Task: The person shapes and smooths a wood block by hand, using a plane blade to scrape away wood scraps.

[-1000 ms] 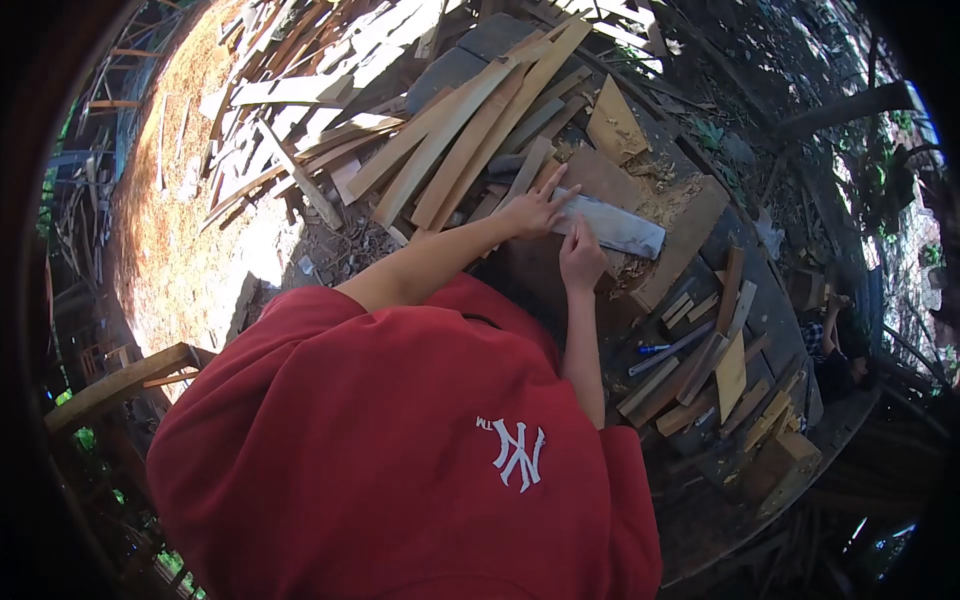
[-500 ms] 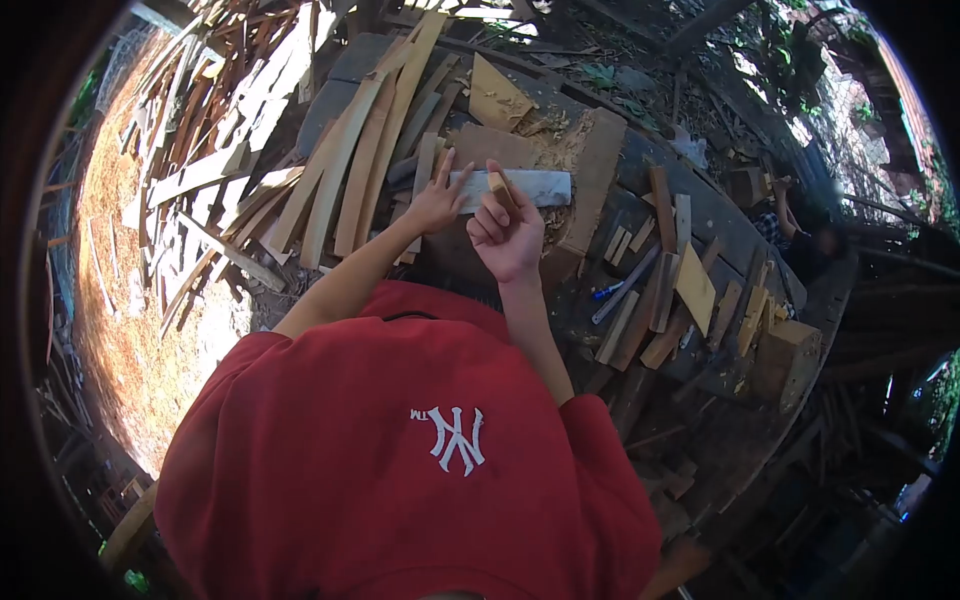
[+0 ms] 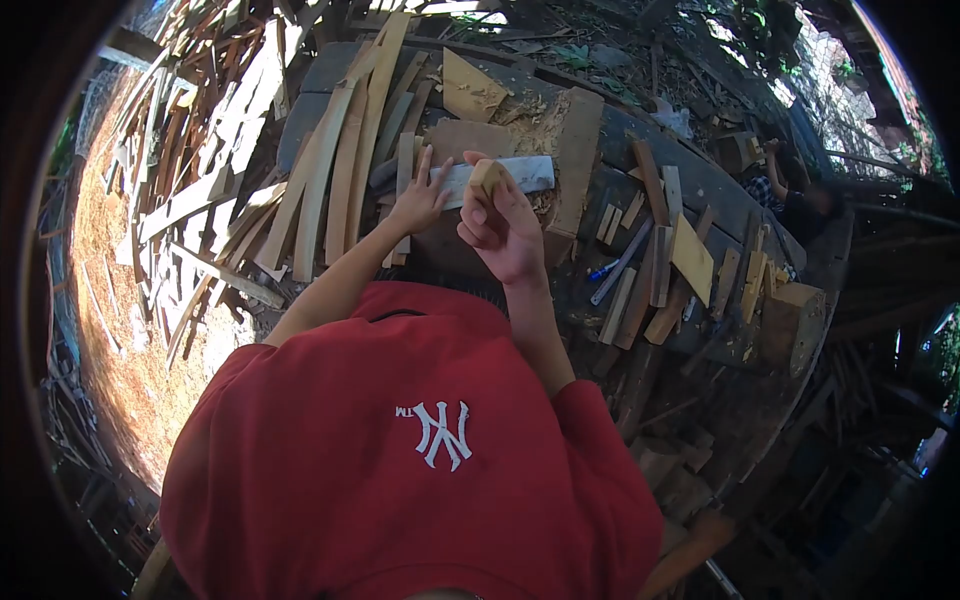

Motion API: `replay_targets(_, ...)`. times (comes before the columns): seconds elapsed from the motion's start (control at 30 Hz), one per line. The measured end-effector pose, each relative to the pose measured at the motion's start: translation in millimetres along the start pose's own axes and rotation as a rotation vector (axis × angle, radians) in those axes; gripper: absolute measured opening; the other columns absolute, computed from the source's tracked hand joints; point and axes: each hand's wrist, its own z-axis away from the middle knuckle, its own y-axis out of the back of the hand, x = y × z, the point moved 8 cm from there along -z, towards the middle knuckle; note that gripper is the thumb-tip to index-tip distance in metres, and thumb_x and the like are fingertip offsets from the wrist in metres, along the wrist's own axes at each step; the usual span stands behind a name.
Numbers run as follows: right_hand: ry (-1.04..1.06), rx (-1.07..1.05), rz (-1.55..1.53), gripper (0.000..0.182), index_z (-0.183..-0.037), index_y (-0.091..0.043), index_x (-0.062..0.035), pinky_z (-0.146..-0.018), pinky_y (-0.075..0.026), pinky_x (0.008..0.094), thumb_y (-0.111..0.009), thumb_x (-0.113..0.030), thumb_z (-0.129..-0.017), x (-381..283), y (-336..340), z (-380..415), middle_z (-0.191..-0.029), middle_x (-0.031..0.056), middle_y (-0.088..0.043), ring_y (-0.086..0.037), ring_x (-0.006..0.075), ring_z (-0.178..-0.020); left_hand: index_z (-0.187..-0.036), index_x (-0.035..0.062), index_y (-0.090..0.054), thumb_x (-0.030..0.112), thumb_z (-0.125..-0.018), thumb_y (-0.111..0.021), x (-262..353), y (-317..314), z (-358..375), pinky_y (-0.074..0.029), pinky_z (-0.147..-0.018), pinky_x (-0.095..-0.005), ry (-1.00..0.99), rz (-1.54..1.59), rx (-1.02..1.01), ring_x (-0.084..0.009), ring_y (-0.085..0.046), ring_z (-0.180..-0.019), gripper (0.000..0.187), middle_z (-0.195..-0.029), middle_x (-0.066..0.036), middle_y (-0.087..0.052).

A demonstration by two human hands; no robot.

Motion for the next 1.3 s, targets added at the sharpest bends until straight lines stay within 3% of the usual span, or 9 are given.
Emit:
replay_targets(0.1, 0.032, 0.118, 0.071, 0.049, -0.141, -0.038, -0.004, -0.046, -0.031, 0.0213, -0.046, -0.031, -0.101, -8, 4, 2, -0.084, 0.0047, -0.052, -0.032, 0.0053, -0.05, -0.152, 0.0215, -0.022, 0.037, -0.097, -0.043, 0, 1, 1, -0.047, -0.092, -0.0514, 0.01, 0.004, -0.013, -0.0529, -0.058, -0.098, 0.06, -0.157, -0.025, -0.001)
replay_targets(0.5, -0.034, 0.287, 0.173, 0.048, -0.135, -0.045, 0.0057, -0.064, -0.047, 0.0252, -0.046, -0.03, -0.102, 11, 53, -9, -0.102, 0.0117, -0.058, -0.055, 0.0109, -0.072, -0.151, 0.0218, -0.023, 0.038, -0.097, -0.044, 4, 7, 1, -0.048, -0.089, -0.0503, 0.02, -0.002, -0.01, -0.0503, -0.059, -0.098, 0.06, -0.157, -0.024, -0.002)
replay_targets(0.6, -0.036, 0.4, 0.652, 0.04, -0.128, -0.056, 0.0008, -0.066, -0.052, 0.0332, -0.052, -0.027, -0.1, 19, 95, -8, -0.094, 0.0127, -0.062, -0.061, 0.0159, -0.073, -0.151, 0.0227, -0.024, 0.038, -0.097, -0.045, 4, 6, 1, -0.049, -0.089, -0.0504, 0.045, 0.007, -0.037, -0.0498, -0.058, -0.099, 0.06, -0.157, -0.023, -0.002)
replay_targets(0.7, 0.075, 0.403, 1.68, 0.039, -0.126, -0.058, -0.0016, -0.063, -0.053, 0.0367, -0.059, -0.025, -0.095, 9, 115, -10, -0.09, 0.0157, -0.063, -0.063, 0.0229, -0.068, -0.152, 0.0205, -0.022, 0.039, -0.098, -0.043, 6, 8, 1, -0.046, -0.094, -0.0515, 0.067, 0.039, -0.097, -0.0556, -0.053, -0.108, 0.061, -0.157, -0.024, 0.001)
replay_targets(0.8, 0.198, 0.485, 1.966, 0.036, -0.12, -0.061, -0.0028, -0.064, -0.053, 0.0386, -0.063, -0.022, -0.09, 25, 163, -6, -0.087, 0.0169, -0.061, -0.064, 0.0302, -0.071, -0.151, 0.0229, -0.024, 0.037, -0.096, -0.045, 5, 8, 1, -0.05, -0.087, -0.0509, 0.02, 0.012, -0.002, -0.0494, -0.058, -0.101, 0.06, -0.157, -0.022, -0.002)
replay_targets(1.0, 0.321, 0.401, 2.15, 0.023, -0.102, -0.065, -0.0026, -0.062, -0.053, 0.0421, -0.065, -0.019, -0.086, 56, 154, -7, -0.078, 0.0142, -0.056, -0.063, 0.0332, -0.071, -0.151, 0.0226, -0.025, 0.036, -0.097, -0.044, 2, 4, 0, -0.051, -0.086, -0.0512, 0.009, -0.006, 0.017, -0.0501, -0.059, -0.098, 0.059, -0.157, -0.023, -0.002)
replay_targets(1.1, 0.349, 0.191, 2.196, 0.022, -0.103, -0.065, -0.0033, -0.061, -0.053, 0.0416, -0.064, -0.018, -0.086, 36, 172, -5, -0.079, 0.0145, -0.057, -0.063, 0.0329, -0.07, -0.151, 0.0224, -0.024, 0.036, -0.097, -0.043, 2, 5, 1, -0.05, -0.086, -0.0515, 0.011, 0.005, -0.002, -0.0508, -0.059, -0.097, 0.059, -0.157, -0.023, -0.002)
replay_targets(1.2, 0.287, 0.572, 2.236, 0.021, -0.102, -0.066, -0.0035, -0.06, -0.053, 0.0409, -0.064, -0.018, -0.086, -11, 195, -9, -0.08, 0.0137, -0.057, -0.063, 0.032, -0.069, -0.151, 0.0222, -0.024, 0.036, -0.097, -0.043, 1, 4, -1, -0.05, -0.086, -0.0519, 0.044, 0.0, -0.065, -0.0514, -0.058, -0.097, 0.059, -0.157, -0.024, -0.001)
replay_targets(1.3, 0.395, 0.694, 2.213, 0.022, -0.102, -0.067, -0.0033, -0.06, -0.053, 0.0407, -0.064, -0.019, -0.087, 19, 179, -17, -0.08, 0.0131, -0.057, -0.063, 0.0314, -0.069, -0.151, 0.0224, -0.023, 0.036, -0.097, -0.043, 4, 6, 1, -0.05, -0.087, -0.0518, 0.018, -0.024, -0.009, -0.0518, -0.058, -0.098, 0.06, -0.157, -0.024, -0.001)
